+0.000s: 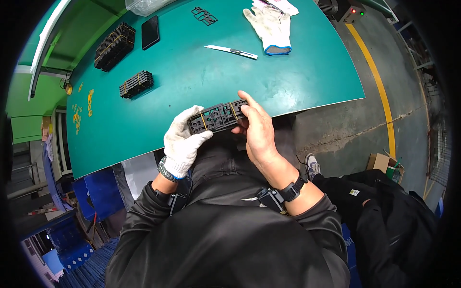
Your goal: The person trims a plastic part with a utility knife, stacks it with others, and secures the bundle with rubber bands before placing it into a plastic-lined box.
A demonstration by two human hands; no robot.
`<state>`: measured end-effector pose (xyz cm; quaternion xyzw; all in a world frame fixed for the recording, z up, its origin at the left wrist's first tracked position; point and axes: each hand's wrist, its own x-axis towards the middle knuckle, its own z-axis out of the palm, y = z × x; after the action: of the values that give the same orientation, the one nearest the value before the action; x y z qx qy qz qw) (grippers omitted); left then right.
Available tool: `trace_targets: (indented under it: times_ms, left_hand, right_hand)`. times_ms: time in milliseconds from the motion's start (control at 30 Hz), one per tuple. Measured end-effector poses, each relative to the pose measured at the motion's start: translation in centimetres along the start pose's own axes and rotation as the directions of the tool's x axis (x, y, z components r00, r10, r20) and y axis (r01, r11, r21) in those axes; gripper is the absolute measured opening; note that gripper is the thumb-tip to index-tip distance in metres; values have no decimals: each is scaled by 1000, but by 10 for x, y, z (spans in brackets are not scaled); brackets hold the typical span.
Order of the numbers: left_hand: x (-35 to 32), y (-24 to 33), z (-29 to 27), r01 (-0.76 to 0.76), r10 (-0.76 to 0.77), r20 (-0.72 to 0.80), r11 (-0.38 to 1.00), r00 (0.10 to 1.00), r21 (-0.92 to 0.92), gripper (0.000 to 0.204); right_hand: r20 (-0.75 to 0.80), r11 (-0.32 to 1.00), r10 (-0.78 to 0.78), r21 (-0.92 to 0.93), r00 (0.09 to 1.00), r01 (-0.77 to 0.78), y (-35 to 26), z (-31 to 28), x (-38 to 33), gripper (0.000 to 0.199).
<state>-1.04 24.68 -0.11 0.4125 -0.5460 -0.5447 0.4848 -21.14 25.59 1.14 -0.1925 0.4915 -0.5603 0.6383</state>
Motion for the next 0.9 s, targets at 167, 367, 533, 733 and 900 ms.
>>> trace_targets:
  times_ms: [167,367,533,733,900]
  left_hand:
    - [0,0,-1,84,-86,-11,992,996,-90,68]
    - [0,0,-1,66,-67,-7,995,998,-70,68]
    - [2,1,-1,100,-102,-25,993,995,-60,67]
    - [3,4,0,142,-146,-48,987,988,-71,67]
    - [2,4,1,132,-135,-51,989,990,-62,67]
  right_hand:
    - [-11,1000,21,-10,1000,-21,-1,2,-1,48]
    - [-58,998,37,-55,998,-40,-8,8,-4,48]
    - [-51,995,50,-85,997,-54,-9,5,-1,49]
    - [-22,997,50,-54,998,-51,-6,4,-3,51]
    - [-16,998,45,-42,999,-46,-4,4,-5,51]
